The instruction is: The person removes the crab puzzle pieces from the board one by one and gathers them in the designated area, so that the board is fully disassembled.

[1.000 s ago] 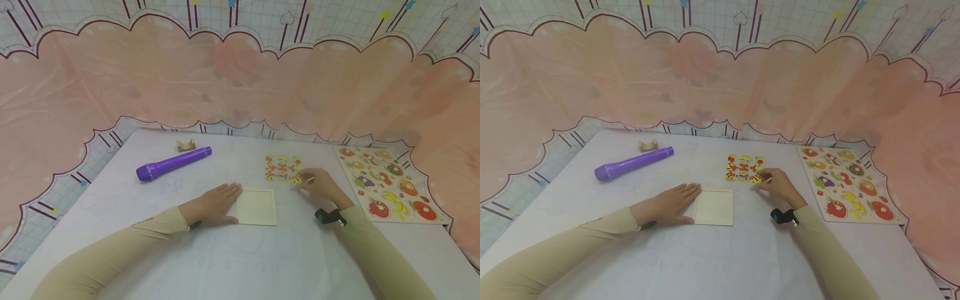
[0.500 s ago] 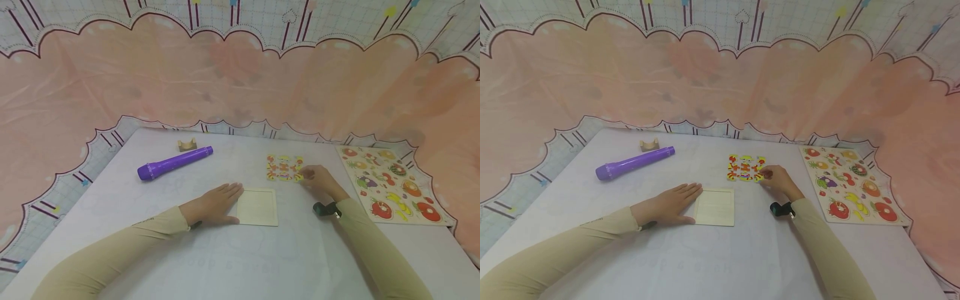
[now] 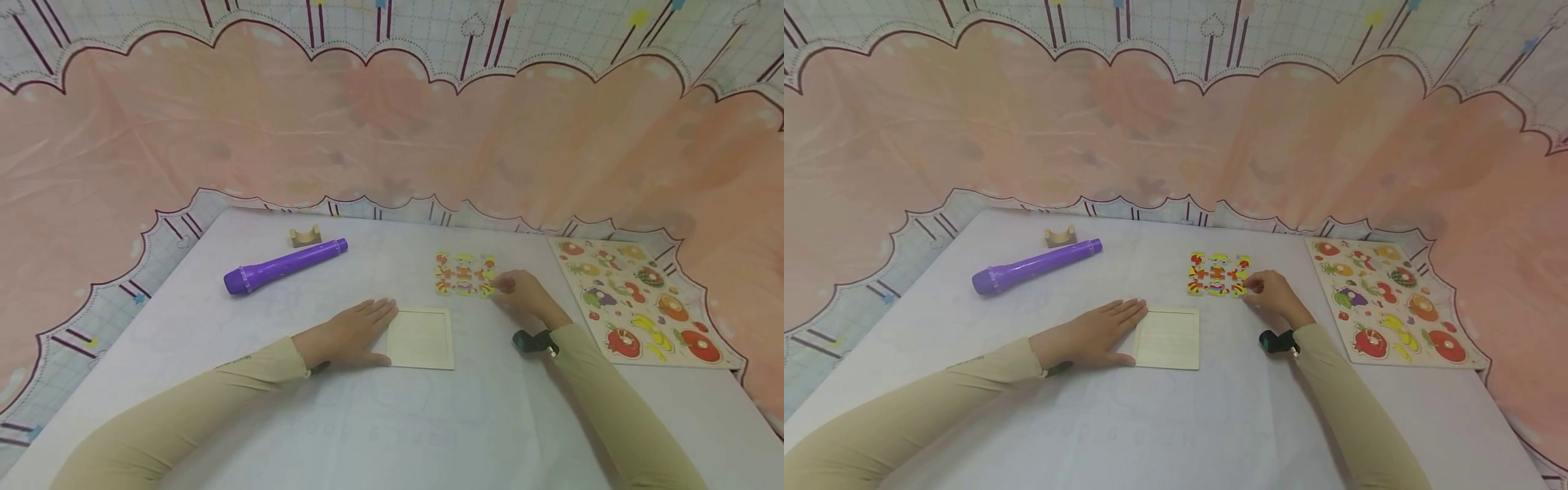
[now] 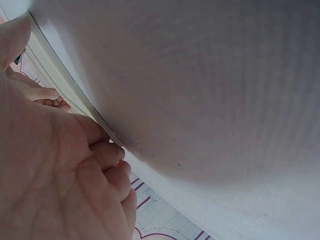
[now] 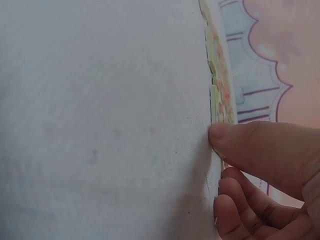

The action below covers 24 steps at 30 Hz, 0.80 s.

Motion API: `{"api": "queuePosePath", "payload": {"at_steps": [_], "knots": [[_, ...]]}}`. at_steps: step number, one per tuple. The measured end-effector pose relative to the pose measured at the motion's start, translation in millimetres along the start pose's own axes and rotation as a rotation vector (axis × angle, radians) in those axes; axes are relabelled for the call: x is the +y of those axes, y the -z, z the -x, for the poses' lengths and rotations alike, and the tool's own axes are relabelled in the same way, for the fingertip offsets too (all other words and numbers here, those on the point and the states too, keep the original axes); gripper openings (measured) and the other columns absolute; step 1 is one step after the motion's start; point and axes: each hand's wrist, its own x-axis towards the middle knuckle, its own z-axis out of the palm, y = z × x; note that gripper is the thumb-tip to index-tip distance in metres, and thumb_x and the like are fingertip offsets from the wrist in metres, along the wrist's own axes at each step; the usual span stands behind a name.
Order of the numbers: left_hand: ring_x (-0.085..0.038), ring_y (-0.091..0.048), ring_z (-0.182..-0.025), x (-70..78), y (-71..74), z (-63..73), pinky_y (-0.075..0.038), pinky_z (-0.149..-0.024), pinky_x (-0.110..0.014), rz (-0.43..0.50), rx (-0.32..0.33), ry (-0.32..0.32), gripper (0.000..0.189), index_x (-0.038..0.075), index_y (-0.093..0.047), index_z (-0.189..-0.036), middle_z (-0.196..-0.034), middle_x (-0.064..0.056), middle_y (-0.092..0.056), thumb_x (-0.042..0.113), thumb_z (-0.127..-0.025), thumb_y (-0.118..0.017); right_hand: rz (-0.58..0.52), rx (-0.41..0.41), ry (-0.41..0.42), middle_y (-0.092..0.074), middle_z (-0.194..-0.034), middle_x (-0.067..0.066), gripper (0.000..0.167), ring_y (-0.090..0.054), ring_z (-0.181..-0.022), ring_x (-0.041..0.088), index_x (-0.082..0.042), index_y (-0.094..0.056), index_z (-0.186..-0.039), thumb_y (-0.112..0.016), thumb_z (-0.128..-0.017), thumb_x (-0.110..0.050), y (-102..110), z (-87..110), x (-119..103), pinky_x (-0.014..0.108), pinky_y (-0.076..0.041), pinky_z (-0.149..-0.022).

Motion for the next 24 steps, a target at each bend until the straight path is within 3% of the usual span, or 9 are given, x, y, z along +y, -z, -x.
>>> {"api": "queuePosePath", "payload": {"at_steps": [24], "knots": [[-0.024,-0.014,-0.147,-1.1,-1.5,-1.1,-0.014,-0.121,-0.038,-0.008,-0.010,0.002,0.091,0.003,-0.016,-0.150,-0.158,-0.012,-0.016,0.064,-0.089,-0.044,0.019,-0.004,-0.026,-0.062,-0.115,0.023,0.031,-0.057,-0.107,0.036,0.003,-0.063,-0.113,-0.064,-0.086,-0.012,0.7,2.2,-1.3,0.048,-0.048,-0.093]]}}
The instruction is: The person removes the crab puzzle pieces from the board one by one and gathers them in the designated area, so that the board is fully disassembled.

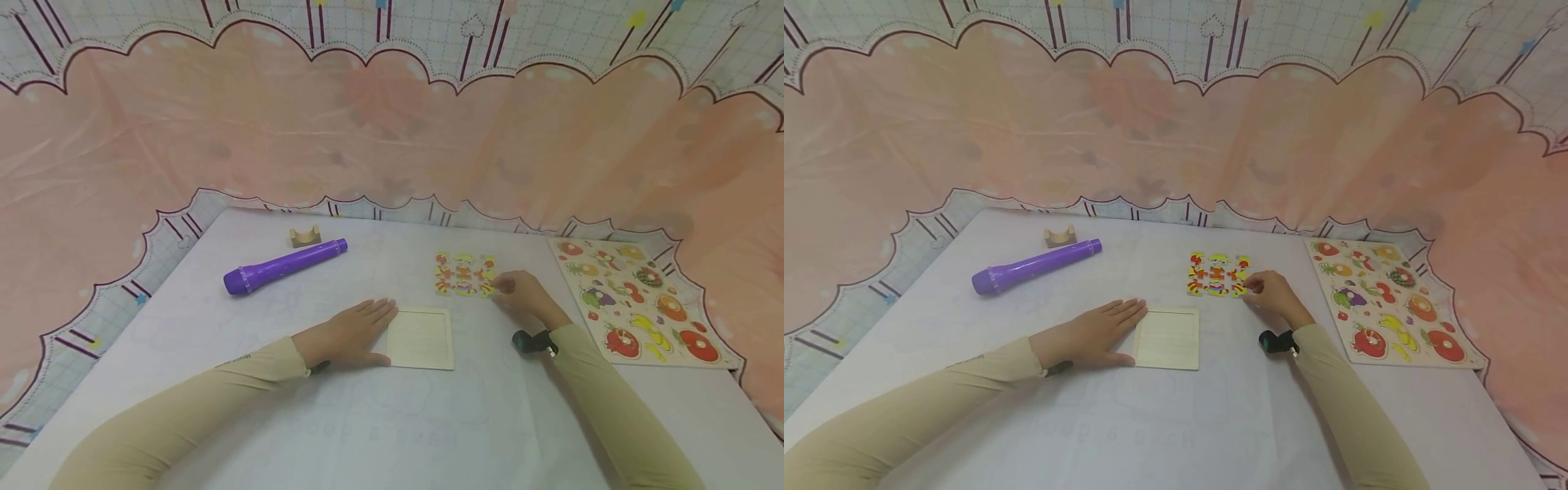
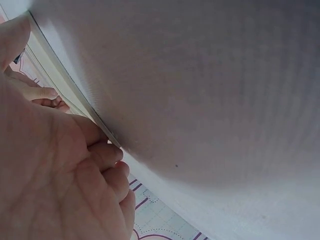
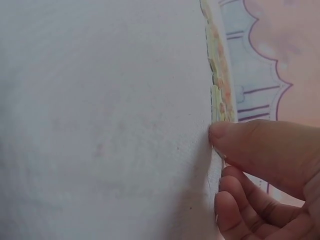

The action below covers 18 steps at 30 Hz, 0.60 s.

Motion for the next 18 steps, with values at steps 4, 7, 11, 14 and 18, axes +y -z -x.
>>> {"api": "queuePosePath", "payload": {"at_steps": [4,7,11,14,18], "knots": [[-0.024,-0.013,-0.147,-0.3,0.9,-1.3,-0.013,-0.122,-0.038,0.004,-0.021,0.007,0.091,0.004,-0.015,-0.150,-0.158,-0.012,-0.014,0.064,-0.088,-0.044,-0.025,0.015,0.009,-0.062,-0.116,0.024,0.035,-0.057,-0.108,0.037,0.004,-0.060,-0.116,-0.064,-0.085,-0.012,-1,2.6,1,0.048,-0.048,-0.094],[-0.024,-0.013,-0.147,-0.7,1.7,-2.6,-0.014,-0.122,-0.038,0.008,-0.033,0.010,0.092,0.004,-0.015,-0.150,-0.158,-0.011,-0.014,0.064,-0.088,-0.045,-0.052,0.028,0.016,-0.062,-0.116,0.024,0.039,-0.057,-0.108,0.037,0.005,-0.057,-0.119,-0.065,-0.085,-0.012,-1,5.1,2,0.048,-0.047,-0.095],[-0.023,-0.013,-0.147,-2.7,2.9,-4.2,-0.013,-0.122,-0.037,0.017,-0.052,0.010,0.093,0.004,-0.014,-0.150,-0.158,-0.011,-0.013,0.065,-0.088,-0.044,-0.078,0.032,0.039,-0.062,-0.115,0.025,0.042,-0.058,-0.108,0.038,0.006,-0.054,-0.122,-0.065,-0.085,-0.011,0,8.3,1,0.049,-0.047,-0.096],[-0.023,-0.011,-0.147,-6.4,4.1,-5.5,-0.011,-0.122,-0.037,0.043,-0.067,0.016,0.092,0.005,-0.013,-0.151,-0.159,-0.011,-0.011,0.065,-0.088,-0.045,-0.093,0.020,0.059,-0.061,-0.116,0.025,0.045,-0.057,-0.109,0.039,0.006,-0.052,-0.125,-0.065,-0.086,-0.013,2,10.2,0,0.050,-0.047,-0.096],[-0.027,-0.011,-0.147,-17.6,11.6,-8.6,-0.011,-0.122,-0.040,0.047,-0.006,0.021,0.091,0.004,-0.013,-0.151,-0.159,-0.014,-0.010,0.061,-0.088,-0.048,-0.098,0.016,0.099,-0.060,-0.118,0.026,0.047,-0.056,-0.110,0.040,0.007,-0.048,-0.128,-0.064,-0.088,-0.015,3,12.5,-1,0.051,-0.047,-0.096]]}}
